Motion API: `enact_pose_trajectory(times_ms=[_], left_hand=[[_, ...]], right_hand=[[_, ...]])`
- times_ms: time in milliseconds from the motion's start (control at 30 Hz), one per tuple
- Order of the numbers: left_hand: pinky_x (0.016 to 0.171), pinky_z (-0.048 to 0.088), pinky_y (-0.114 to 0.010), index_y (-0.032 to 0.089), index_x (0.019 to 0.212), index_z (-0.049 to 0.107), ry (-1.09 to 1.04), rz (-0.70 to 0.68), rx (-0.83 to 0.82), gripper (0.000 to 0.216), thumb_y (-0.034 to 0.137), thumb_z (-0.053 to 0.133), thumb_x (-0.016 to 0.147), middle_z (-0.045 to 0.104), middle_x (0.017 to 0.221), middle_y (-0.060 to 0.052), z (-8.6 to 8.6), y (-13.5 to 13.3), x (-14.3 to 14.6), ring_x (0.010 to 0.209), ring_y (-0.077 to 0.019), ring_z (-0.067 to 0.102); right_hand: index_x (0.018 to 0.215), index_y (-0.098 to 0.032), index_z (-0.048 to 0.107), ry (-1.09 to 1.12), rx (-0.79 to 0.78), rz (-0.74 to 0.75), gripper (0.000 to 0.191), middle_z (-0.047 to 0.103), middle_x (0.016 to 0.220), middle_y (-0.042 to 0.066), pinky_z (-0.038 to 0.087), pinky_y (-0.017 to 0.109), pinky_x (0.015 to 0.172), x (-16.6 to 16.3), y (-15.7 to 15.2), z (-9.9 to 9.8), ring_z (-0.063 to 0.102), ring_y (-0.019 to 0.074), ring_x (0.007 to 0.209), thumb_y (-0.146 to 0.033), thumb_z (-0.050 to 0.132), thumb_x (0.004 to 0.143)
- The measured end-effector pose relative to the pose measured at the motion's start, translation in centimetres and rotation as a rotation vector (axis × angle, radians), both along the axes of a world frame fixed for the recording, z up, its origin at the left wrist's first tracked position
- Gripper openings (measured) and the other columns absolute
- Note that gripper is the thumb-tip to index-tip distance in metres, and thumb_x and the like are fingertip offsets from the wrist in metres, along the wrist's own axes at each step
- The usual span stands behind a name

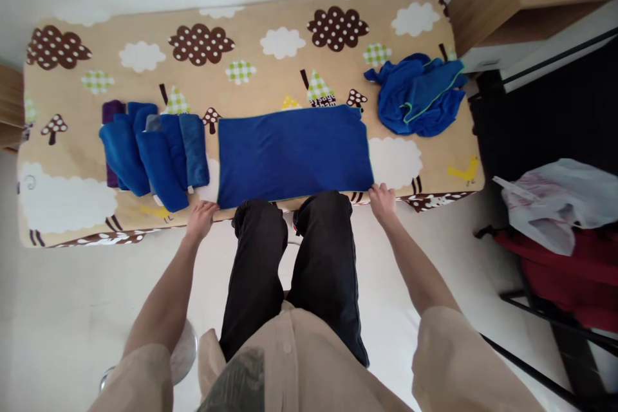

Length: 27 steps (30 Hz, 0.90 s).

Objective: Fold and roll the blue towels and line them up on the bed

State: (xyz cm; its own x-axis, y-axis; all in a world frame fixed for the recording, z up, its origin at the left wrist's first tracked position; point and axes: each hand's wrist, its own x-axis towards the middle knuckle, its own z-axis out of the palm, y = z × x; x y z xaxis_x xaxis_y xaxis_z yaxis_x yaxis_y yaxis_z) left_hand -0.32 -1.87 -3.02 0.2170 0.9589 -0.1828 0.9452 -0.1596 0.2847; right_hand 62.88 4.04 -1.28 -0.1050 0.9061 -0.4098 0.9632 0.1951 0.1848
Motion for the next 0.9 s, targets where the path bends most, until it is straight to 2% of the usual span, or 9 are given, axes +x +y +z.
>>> enact_pose_trajectory(times_ms=[133,233,300,367,433,533,633,767,900], left_hand=[[0.095,0.045,-0.047,0.018,0.102,0.076,0.09,-0.007,-0.009,0.034,0.01,0.045,0.091,0.076,0.119,-0.015,0.0,-0.6,1.0,0.116,-0.0341,0.06],[0.095,0.045,-0.048,0.017,0.091,0.076,0.162,-0.023,-0.032,0.031,0.026,0.047,0.098,0.075,0.115,-0.018,0.6,0.1,2.2,0.114,-0.0364,0.06],[0.094,0.044,-0.05,0.017,0.081,0.074,0.235,-0.034,-0.065,0.043,0.039,0.045,0.102,0.074,0.107,-0.02,1.2,1.2,3.7,0.112,-0.0387,0.06],[0.093,0.043,-0.049,0.017,0.078,0.072,0.263,-0.05,-0.114,0.05,0.043,0.04,0.105,0.074,0.1,-0.019,1.4,2.6,5.8,0.11,-0.0385,0.061],[0.09,0.043,-0.044,0.018,0.083,0.072,0.227,-0.035,-0.176,0.048,0.04,0.036,0.107,0.074,0.098,-0.017,0.9,4.0,8.3,0.106,-0.0343,0.064],[0.075,0.04,-0.034,0.02,0.094,0.07,0.194,0.188,-0.239,0.042,0.039,0.035,0.107,0.074,0.096,-0.013,-1.2,5.2,11.8,0.089,-0.0268,0.067],[0.063,0.031,-0.031,0.02,0.088,0.068,0.204,0.457,-0.126,0.04,0.04,0.038,0.105,0.071,0.082,-0.011,-3.9,5.0,13.5,0.07,-0.0231,0.062],[0.059,0.02,-0.03,0.019,0.074,0.064,0.123,0.492,0.02,0.039,0.041,0.045,0.101,0.062,0.066,-0.008,-5.9,4.3,13.1,0.056,-0.0187,0.048],[0.059,0.015,-0.029,0.019,0.068,0.06,0.093,0.518,0.052,0.039,0.039,0.047,0.099,0.058,0.061,-0.006,-6.2,4.6,12.6,0.051,-0.0157,0.039]], right_hand=[[0.116,-0.011,0.074,-0.032,-0.027,-0.035,0.044,0.066,0.126,0.023,0.047,0.048,0.094,-0.1,0.0,0.2,0.056,0.0374,0.121,-0.005,0.034,0.1],[0.117,-0.013,0.075,-0.033,-0.06,-0.068,0.045,0.064,0.133,0.021,0.047,0.045,0.096,-0.6,0.3,0.3,0.056,0.0346,0.123,-0.007,0.033,0.101],[0.115,-0.011,0.075,-0.02,-0.088,-0.114,0.045,0.062,0.135,0.022,0.047,0.044,0.098,-1.0,0.9,0.4,0.056,0.0334,0.124,-0.007,0.033,0.101],[0.116,-0.01,0.076,0.012,-0.117,-0.216,0.043,0.061,0.136,0.023,0.047,0.044,0.102,-1.4,2.1,0.6,0.055,0.0335,0.127,-0.007,0.036,0.098],[0.119,-0.008,0.075,0.07,-0.145,-0.374,0.04,0.062,0.134,0.024,0.048,0.045,0.104,-1.3,3.9,0.7,0.055,0.0349,0.129,-0.008,0.043,0.095],[0.125,-0.01,0.075,0.12,-0.161,-0.519,0.043,0.065,0.132,0.024,0.052,0.045,0.103,-0.5,7.6,0.6,0.059,0.0349,0.127,-0.013,0.046,0.093],[0.133,-0.011,0.071,0.262,-0.017,-0.498,0.049,0.066,0.134,0.022,0.05,0.044,0.109,0.8,12.5,-0.2,0.062,0.0312,0.124,-0.011,0.044,0.092],[0.132,-0.007,0.068,0.62,0.252,-0.483,0.048,0.07,0.131,0.02,0.046,0.049,0.115,1.7,20.5,-2.2,0.064,0.0277,0.122,-0.014,0.041,0.093],[0.125,-0.011,0.071,0.8,0.281,-0.517,0.041,0.074,0.121,0.014,0.048,0.048,0.113,1.4,27.4,-4.3,0.067,0.0244,0.117,-0.025,0.047,0.095]])
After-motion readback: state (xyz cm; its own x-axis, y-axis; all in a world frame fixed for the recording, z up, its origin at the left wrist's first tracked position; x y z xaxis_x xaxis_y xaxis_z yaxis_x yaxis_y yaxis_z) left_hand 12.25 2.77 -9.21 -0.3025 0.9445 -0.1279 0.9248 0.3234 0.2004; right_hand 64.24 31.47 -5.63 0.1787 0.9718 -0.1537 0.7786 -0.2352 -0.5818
